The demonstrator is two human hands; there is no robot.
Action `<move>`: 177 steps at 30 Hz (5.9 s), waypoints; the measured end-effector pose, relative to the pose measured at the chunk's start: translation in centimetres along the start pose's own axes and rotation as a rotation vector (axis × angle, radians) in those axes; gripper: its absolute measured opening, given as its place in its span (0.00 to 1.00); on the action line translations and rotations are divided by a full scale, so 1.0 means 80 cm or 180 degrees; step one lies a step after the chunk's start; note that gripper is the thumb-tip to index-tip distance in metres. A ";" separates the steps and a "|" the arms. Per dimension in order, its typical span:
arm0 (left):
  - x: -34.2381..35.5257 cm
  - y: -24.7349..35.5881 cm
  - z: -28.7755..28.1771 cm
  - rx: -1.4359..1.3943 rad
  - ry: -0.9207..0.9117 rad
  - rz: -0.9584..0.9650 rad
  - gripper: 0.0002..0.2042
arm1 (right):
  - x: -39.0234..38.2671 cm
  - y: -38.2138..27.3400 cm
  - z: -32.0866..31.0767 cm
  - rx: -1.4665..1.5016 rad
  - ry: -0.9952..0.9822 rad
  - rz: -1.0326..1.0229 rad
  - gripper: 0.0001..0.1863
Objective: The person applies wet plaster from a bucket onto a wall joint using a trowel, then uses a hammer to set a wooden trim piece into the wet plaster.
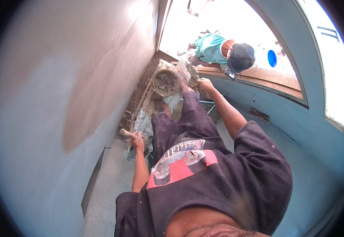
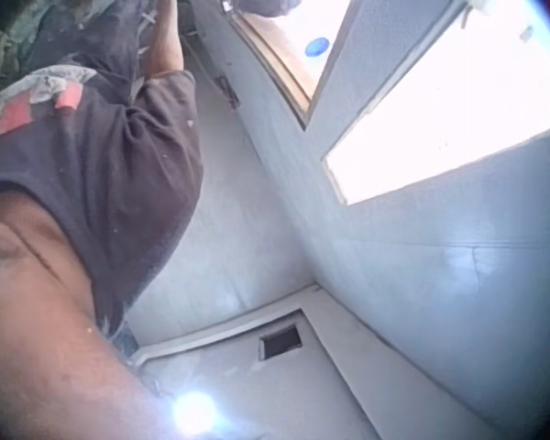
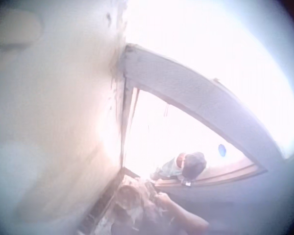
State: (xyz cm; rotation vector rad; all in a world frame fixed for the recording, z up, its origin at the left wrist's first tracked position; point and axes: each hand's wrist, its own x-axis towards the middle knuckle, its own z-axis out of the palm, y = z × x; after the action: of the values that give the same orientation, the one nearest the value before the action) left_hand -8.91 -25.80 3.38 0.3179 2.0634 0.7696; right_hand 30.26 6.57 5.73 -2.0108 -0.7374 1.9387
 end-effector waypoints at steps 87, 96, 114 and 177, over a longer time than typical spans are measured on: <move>-0.124 0.369 0.027 -0.1123 -0.3154 0.1035 0.13 | -0.257 -0.136 0.205 0.1020 0.0097 -0.2184 0.21; -0.188 0.393 -0.002 -0.0403 -0.2085 0.2172 0.17 | -0.359 -0.187 0.205 0.1242 -0.0242 -0.2886 0.24; -0.206 0.464 0.028 0.0394 -0.0498 0.3456 0.14 | -0.374 -0.411 0.116 0.1282 -0.0416 -0.4033 0.24; -0.186 0.542 0.032 -0.1614 -0.0356 0.3270 0.12 | -0.422 -0.501 0.129 -0.2633 -0.3128 -0.3359 0.18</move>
State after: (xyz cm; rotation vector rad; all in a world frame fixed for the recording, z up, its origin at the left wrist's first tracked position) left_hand -0.87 1.57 39.38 1.1224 1.4307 1.7768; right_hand 13.30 21.08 54.24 -0.3146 -2.4443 1.8409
